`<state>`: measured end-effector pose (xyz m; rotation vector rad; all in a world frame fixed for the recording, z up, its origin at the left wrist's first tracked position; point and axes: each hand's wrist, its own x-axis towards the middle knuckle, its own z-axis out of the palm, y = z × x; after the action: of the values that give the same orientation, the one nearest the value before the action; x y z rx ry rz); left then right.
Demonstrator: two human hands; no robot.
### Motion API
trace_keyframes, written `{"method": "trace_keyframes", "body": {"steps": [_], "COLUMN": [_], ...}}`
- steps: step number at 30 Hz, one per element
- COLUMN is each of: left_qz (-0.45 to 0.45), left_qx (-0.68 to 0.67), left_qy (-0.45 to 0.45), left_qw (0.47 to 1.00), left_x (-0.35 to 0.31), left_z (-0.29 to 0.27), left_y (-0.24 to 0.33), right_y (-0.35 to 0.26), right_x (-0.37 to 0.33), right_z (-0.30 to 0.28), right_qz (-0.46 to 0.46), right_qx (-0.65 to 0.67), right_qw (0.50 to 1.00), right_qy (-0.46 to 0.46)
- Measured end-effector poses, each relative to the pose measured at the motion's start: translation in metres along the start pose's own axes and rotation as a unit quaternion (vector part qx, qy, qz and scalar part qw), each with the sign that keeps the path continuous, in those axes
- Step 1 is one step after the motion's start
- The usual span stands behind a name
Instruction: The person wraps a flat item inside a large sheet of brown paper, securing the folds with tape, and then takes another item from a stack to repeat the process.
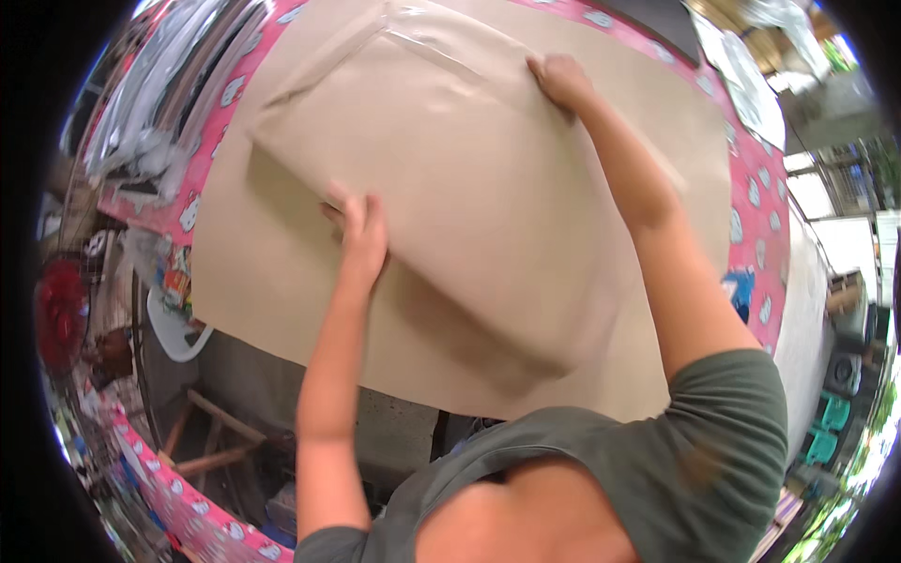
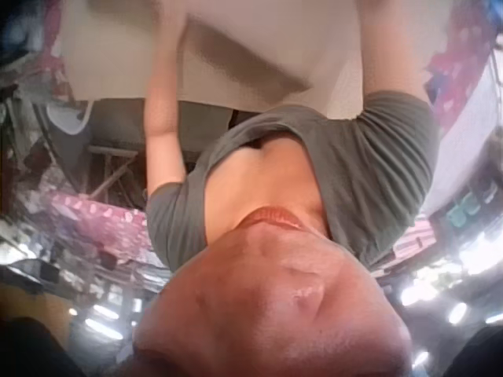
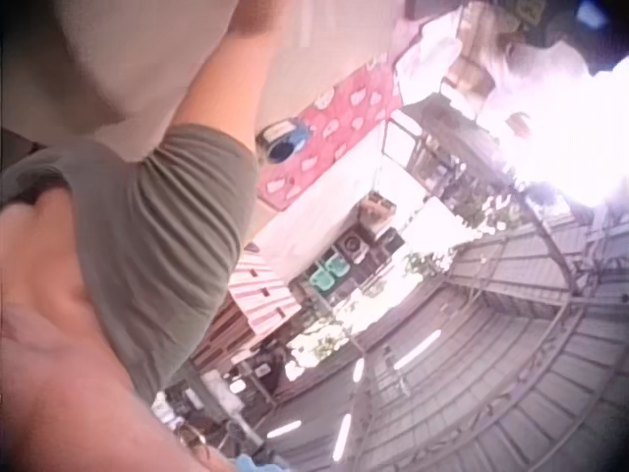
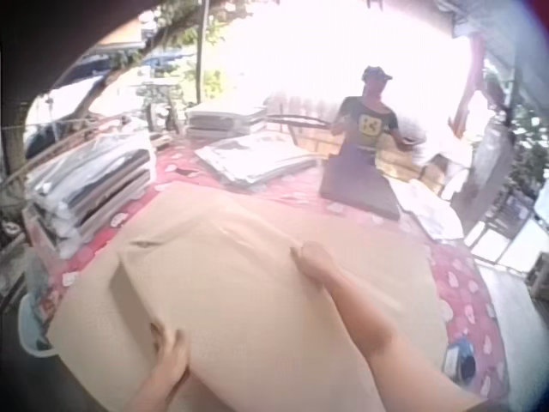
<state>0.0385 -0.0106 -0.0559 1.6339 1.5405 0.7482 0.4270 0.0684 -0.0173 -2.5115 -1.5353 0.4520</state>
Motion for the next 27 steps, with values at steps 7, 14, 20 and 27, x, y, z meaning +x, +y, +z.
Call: {"method": "trace_keyframes", "body": {"steps": [7,14,20,27], "left_qz": [0.061,0.303,0.307,0.342], "left_qx": [0.365,0.433,0.418,0.17], "left_qy": [-0.041,-0.186,-0.178,-0.277], "left_qw": [0.928,0.828,0.836,0.882], "left_x": [0.11,0.018,0.013,0.029], "left_z": [0.006,0.001,0.007,-0.021], "left_y": [0.059,0.044,0.055,0.032], "right_y": [0.104,0.109,-0.037,-0.157], "right_x": [-0.27,-0.428,-0.369,-0.43], "right_z": [0.002,0.064,0.12,0.17], "right_qz": [-0.079,0.05,0.073,-0.128], "right_qx": [0.287,0.086,0.478,0.389], "right_qw": [0.954,0.981,0.841,0.885], "right_qy": [-0.044,0.167,0.243,-0.22]}}
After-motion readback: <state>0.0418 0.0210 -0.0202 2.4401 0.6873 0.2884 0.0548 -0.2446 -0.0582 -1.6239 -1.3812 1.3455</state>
